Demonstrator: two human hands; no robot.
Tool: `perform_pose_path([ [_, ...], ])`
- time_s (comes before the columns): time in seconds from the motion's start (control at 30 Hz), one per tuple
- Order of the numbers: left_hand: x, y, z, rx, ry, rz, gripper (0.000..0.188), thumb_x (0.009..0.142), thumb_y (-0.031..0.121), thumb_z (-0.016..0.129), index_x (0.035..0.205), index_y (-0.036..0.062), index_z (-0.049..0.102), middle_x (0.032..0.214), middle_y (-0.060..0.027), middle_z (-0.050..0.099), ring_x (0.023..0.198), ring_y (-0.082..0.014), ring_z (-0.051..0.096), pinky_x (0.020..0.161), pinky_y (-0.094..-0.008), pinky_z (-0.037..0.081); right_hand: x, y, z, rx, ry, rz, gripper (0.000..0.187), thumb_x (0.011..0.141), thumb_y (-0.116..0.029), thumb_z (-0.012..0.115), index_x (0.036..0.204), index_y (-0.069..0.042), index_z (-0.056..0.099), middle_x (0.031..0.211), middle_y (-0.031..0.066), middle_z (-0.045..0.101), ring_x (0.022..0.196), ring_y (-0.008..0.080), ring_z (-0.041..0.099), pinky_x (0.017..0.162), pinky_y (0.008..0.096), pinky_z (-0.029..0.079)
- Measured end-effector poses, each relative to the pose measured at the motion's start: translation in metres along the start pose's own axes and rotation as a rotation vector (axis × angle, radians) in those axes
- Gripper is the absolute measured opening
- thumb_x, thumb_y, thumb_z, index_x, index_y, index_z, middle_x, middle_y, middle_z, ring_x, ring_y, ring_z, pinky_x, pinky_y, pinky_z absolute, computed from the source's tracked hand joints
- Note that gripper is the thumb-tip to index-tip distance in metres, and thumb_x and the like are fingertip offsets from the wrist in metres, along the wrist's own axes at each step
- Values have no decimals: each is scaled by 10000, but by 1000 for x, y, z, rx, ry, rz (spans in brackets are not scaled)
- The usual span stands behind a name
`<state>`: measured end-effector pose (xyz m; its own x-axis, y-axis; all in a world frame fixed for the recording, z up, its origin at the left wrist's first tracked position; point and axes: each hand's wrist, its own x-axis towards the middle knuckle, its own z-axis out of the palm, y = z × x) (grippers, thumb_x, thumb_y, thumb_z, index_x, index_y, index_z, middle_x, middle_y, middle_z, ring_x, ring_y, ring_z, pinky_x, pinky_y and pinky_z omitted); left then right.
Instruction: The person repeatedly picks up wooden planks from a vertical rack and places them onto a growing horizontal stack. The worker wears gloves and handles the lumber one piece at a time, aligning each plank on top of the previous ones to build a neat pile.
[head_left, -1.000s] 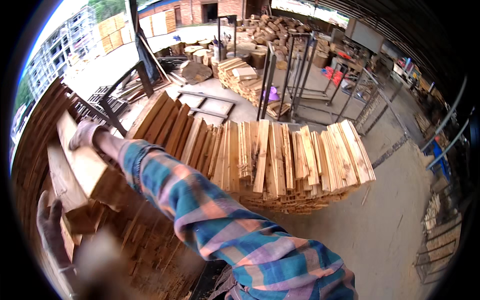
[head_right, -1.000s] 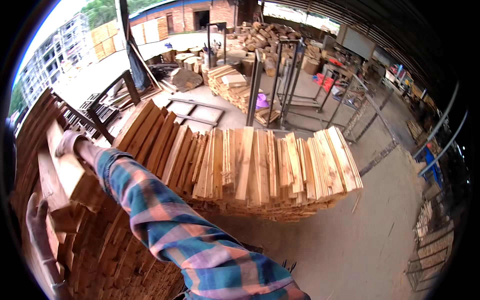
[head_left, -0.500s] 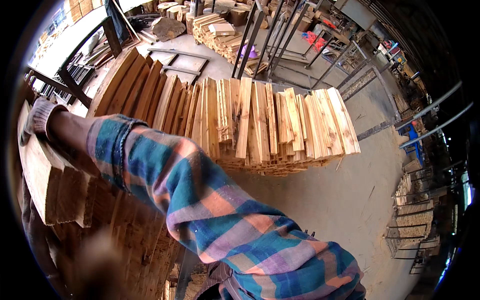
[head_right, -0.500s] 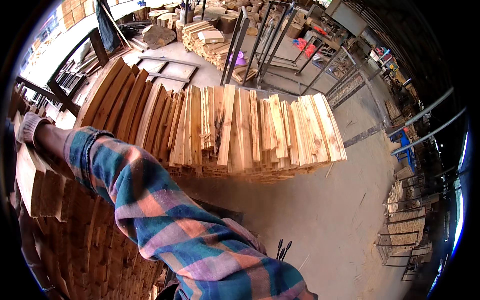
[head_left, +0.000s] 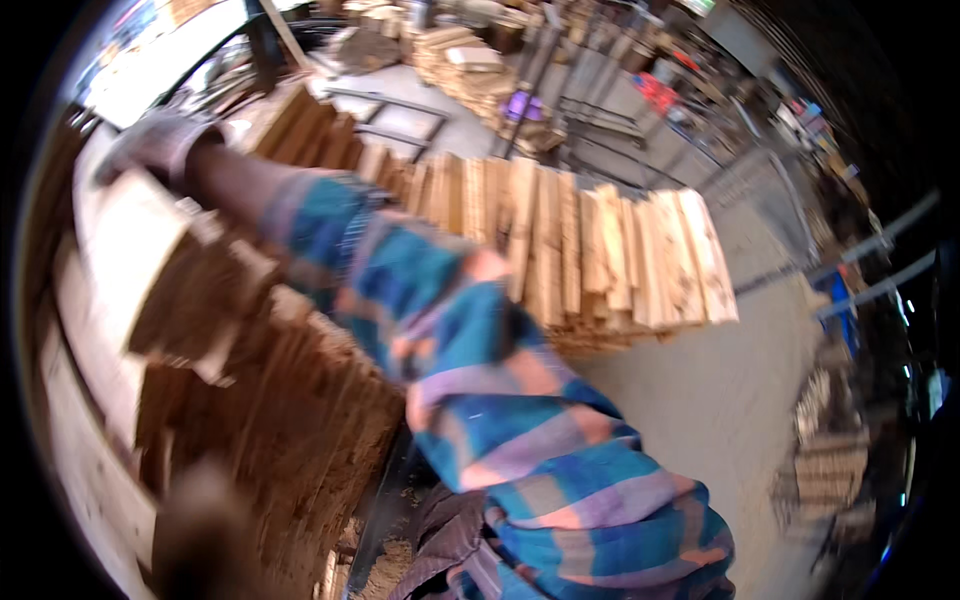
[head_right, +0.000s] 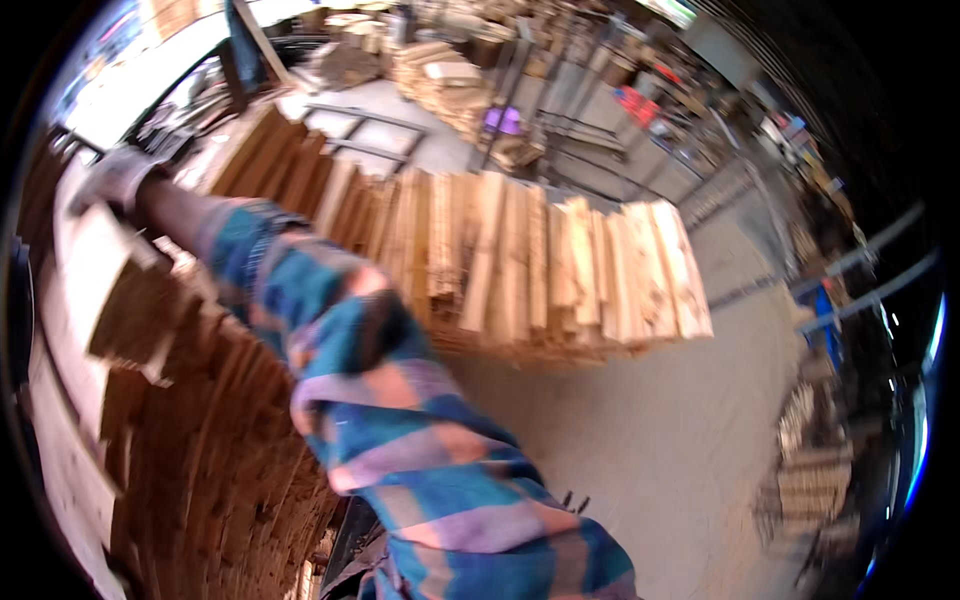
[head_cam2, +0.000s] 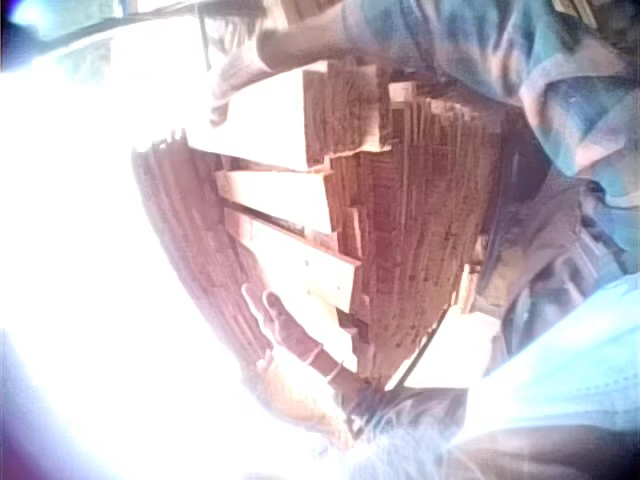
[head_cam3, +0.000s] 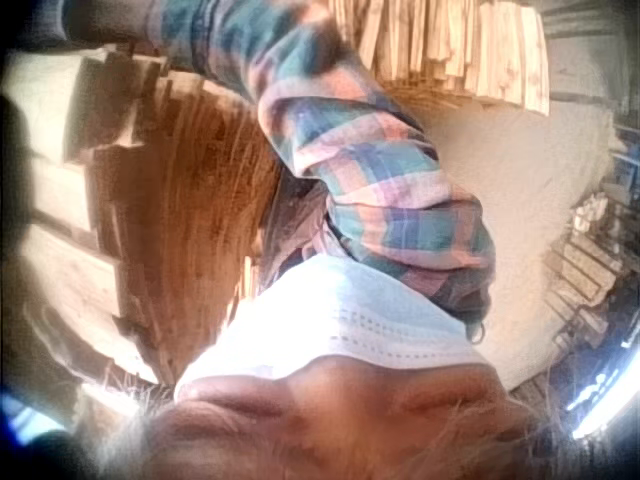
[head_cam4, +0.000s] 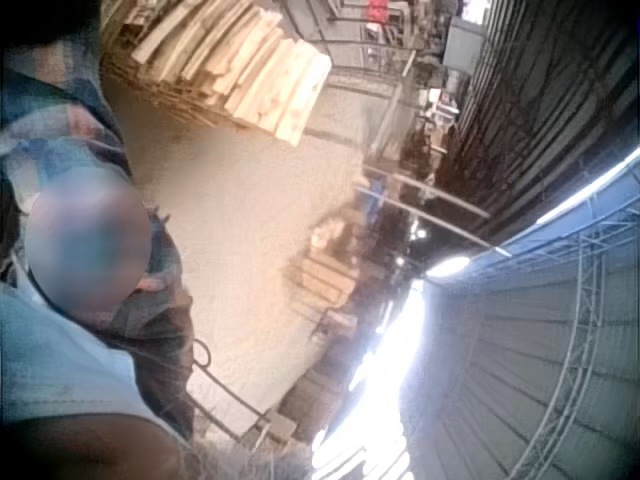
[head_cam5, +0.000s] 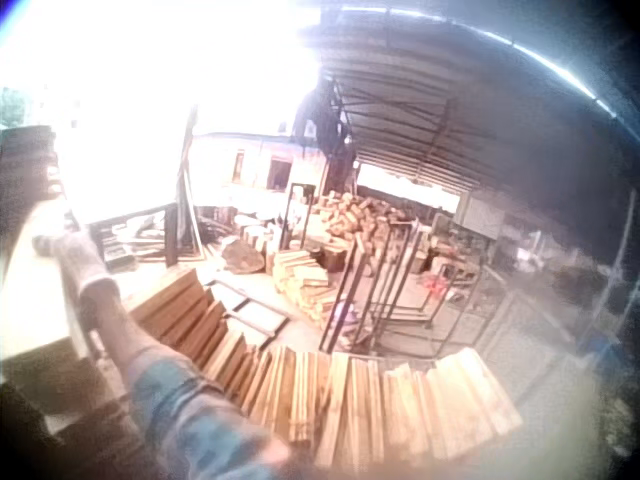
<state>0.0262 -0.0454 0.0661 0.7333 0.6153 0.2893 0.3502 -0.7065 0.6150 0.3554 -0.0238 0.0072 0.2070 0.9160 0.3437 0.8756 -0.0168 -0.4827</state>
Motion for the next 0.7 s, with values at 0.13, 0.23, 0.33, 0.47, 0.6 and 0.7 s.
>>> perform_pose_path([
  [0.13,-48,-48,-49,306,32,-52,708,909,534,431,1401,25,419,1367,-200,460,1293,-313,393,1085,-366,302,-26,-37,-11,143,-54,-46,502,892,-398,557,1133,41,589,1126,175,643,994,274,628,855,347,492],
  [0.23,-45,-77,-47,375,-2,-56,798,909,669,369,1416,54,408,1434,-219,417,1370,-352,339,1125,-393,263,-35,-45,-20,177,-93,-11,526,887,-420,564,1123,49,591,1113,181,648,987,282,630,852,350,491],
  [0.33,-43,-77,-50,456,-24,-61,916,841,776,338,1417,67,408,1455,-203,389,1359,-368,347,1120,-421,271,-34,-62,-30,217,-97,-23,550,882,-443,571,1114,56,593,1100,188,652,980,290,631,849,352,489],
  [0.47,-72,-83,-64,320,74,-168,870,861,716,424,1422,53,395,1423,-206,434,1327,-372,395,1103,-404,317,-17,-84,-12,349,-147,-42,584,876,-473,580,1102,66,596,1083,196,659,970,300,633,845,356,487],
  [0.6,-67,-104,-70,-296,85,-177,847,857,619,569,1428,25,375,1420,-210,443,1324,-362,410,1093,-387,337,-34,-106,-38,487,-235,75,552,892,-441,576,1186,26,581,1190,171,621,1071,257,597,906,328,452],
  [0.7,-47,-54,-56,-238,149,-208,859,834,432,706,1431,-51,321,1435,-242,401,1355,-300,369,1106,-353,304,-48,-109,-31,783,-283,102,443,939,-350,531,1264,-54,585,1330,110,557,1234,207,497,1040,295,359],
])
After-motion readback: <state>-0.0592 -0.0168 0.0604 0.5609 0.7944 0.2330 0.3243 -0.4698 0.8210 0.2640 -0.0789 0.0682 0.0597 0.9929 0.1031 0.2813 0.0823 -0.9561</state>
